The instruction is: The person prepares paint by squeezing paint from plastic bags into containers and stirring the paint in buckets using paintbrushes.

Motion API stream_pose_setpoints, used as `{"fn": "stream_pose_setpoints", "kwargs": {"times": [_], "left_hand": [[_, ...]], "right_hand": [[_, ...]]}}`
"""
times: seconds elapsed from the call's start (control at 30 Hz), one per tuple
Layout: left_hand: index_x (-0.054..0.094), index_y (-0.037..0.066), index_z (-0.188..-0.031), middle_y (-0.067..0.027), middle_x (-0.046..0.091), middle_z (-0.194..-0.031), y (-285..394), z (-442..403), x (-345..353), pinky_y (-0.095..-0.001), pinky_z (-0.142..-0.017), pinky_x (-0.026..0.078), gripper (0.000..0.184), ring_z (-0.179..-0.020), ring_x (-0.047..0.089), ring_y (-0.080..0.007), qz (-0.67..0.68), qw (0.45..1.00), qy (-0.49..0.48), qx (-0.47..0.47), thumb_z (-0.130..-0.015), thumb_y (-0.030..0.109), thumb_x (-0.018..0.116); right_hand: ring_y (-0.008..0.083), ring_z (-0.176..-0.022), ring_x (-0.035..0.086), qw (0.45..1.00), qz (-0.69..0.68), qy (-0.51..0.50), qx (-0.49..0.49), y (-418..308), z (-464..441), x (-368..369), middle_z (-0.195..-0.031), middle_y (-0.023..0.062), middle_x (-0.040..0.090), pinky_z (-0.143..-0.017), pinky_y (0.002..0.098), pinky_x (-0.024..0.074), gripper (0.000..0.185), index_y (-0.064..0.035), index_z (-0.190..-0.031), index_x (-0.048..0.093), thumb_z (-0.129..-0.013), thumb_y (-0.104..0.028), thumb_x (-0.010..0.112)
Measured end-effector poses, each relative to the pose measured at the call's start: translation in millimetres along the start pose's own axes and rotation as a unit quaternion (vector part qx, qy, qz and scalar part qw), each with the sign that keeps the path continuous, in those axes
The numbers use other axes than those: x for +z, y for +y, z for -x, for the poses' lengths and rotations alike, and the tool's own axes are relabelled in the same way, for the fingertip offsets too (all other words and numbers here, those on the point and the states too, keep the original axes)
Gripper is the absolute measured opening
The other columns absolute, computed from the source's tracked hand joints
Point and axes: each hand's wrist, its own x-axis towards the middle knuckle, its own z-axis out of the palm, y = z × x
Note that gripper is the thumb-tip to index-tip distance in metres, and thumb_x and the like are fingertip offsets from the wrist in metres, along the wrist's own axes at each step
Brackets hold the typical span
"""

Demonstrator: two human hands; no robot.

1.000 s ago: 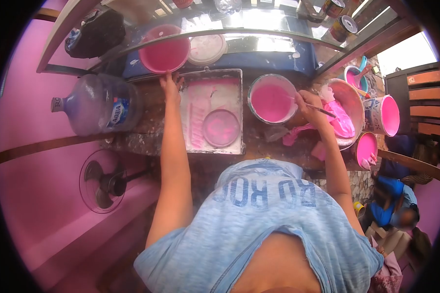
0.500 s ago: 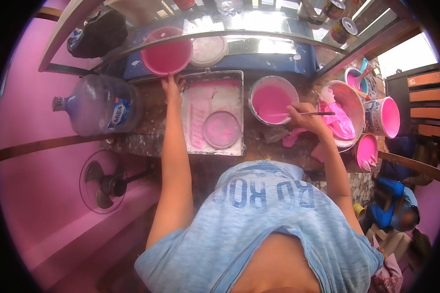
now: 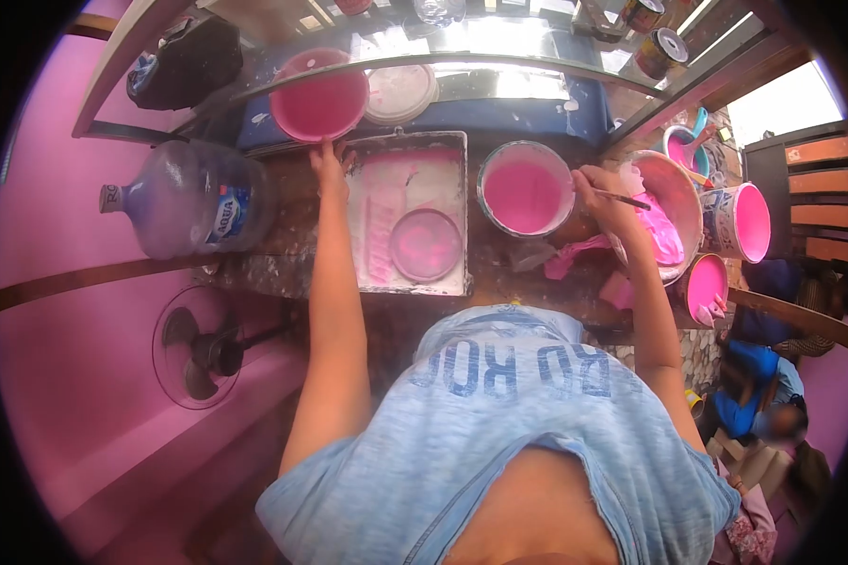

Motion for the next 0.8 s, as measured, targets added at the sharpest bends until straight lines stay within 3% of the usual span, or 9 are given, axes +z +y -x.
{"fn": "stream_pose_setpoints", "kwargs": {"times": [0.1,0.2,0.23,0.33,0.37,0.47,0.6,0.63,0.8], "left_hand": [[0.028,0.008,-0.144,-0.0118,0.042,-0.143,0.8,-1.1,3.1,-0.0429,-0.083,0.057,0.061,-0.12,0.055,-0.0288,-0.005,1.0,-0.002,0.005,-0.098,0.038,0.057],[0.028,0.01,-0.144,-0.0109,0.041,-0.143,-1.6,-5.9,-3.2,-0.0434,-0.084,0.057,0.061,-0.12,0.055,-0.0286,0.0,1.0,-0.001,0.0,-0.099,0.038,0.057],[0.028,0.011,-0.144,-0.0105,0.041,-0.144,-3.8,-7.1,-4.6,-0.0435,-0.084,0.056,0.06,-0.12,0.055,-0.0285,0.002,1.0,-0.003,-0.006,-0.099,0.038,0.057],[0.028,0.011,-0.145,-0.01,0.041,-0.144,-1.4,-5.7,-4.0,-0.0433,-0.084,0.056,0.061,-0.12,0.055,-0.0281,-0.002,1.0,-0.012,-0.001,-0.099,0.038,0.057],[0.028,0.011,-0.145,-0.0101,0.041,-0.143,0.4,-4.6,-3.1,-0.043,-0.084,0.056,0.061,-0.12,0.055,-0.0281,-0.001,1.0,-0.008,0.0,-0.099,0.038,0.057],[0.028,0.011,-0.145,-0.0102,0.042,-0.142,2.4,1.1,3.3,-0.042,-0.084,0.057,0.06,-0.119,0.055,-0.0281,-0.001,1.0,-0.003,0.004,-0.099,0.038,0.056],[0.029,0.012,-0.145,-0.0098,0.042,-0.142,-0.1,-0.2,-1.5,-0.0415,-0.084,0.057,0.059,-0.119,0.055,-0.0283,-0.001,1.0,-0.007,0.002,-0.099,0.037,0.056],[0.03,0.012,-0.145,-0.0096,0.042,-0.142,-2.4,-2.4,-4.7,-0.0415,-0.084,0.057,0.059,-0.119,0.055,-0.0284,-0.002,1.0,-0.008,-0.003,-0.099,0.037,0.056],[0.032,0.012,-0.143,-0.0088,0.044,-0.141,-1.0,1.3,-0.2,-0.0424,-0.085,0.056,0.058,-0.12,0.054,-0.0282,0.0,1.0,-0.007,0.0,-0.099,0.039,0.057]], "right_hand": [[0.0234,-0.058,0.049,0.984,0.05,-0.172,0.014,-5.8,5.8,2.1,-0.065,0.0172,0.054,-0.06,0.0375,0.043,0.032,0.0041,-0.078,0.057,-0.096,-0.022,0.055],[0.0238,-0.058,0.051,0.994,-0.036,-0.094,0.045,-10.6,10.2,-9.5,-0.066,0.0188,0.055,-0.06,0.0369,0.0436,0.032,0.0043,-0.078,0.058,-0.095,-0.022,0.055],[0.0224,-0.059,0.054,0.998,0.01,-0.063,0.021,1.2,6.5,-10.9,-0.066,0.0177,0.058,-0.06,0.0371,0.0443,0.032,0.0048,-0.079,0.059,-0.095,-0.022,0.055],[0.0239,-0.058,0.055,0.993,0.1,-0.066,-0.021,-14.0,7.4,-10.9,-0.066,0.0171,0.059,-0.06,0.0383,0.0446,0.03,0.0045,-0.082,0.061,-0.096,-0.022,0.055],[0.0284,-0.057,0.055,0.988,0.077,-0.131,0.025,-25.8,7.3,-12.5,-0.066,0.0185,0.06,-0.06,0.0398,0.0448,0.029,0.0044,-0.082,0.062,-0.095,-0.021,0.055],[0.0326,-0.059,0.055,0.99,-0.011,-0.138,0.008,-24.3,7.4,7.0,-0.067,0.0198,0.059,-0.06,0.0401,0.0448,0.029,0.0045,-0.08,0.061,-0.095,-0.02,0.056],[0.0378,-0.064,0.06,0.988,0.08,0.016,-0.13,-15.3,-3.5,14.8,-0.068,0.0191,0.062,-0.063,0.0452,0.0468,0.028,0.0034,-0.081,0.063,-0.095,-0.019,0.054],[0.0394,-0.067,0.06,0.984,0.137,-0.013,-0.114,-13.6,-0.9,6.9,-0.07,0.0195,0.061,-0.064,0.0472,0.0463,0.025,0.0027,-0.083,0.062,-0.096,-0.017,0.052],[0.041,-0.072,0.06,0.98,0.093,-0.177,-0.017,-40.1,3.2,13.3,-0.077,0.0218,0.062,-0.065,0.0475,0.046,0.022,0.0033,-0.086,0.058,-0.096,-0.015,0.052]]}}
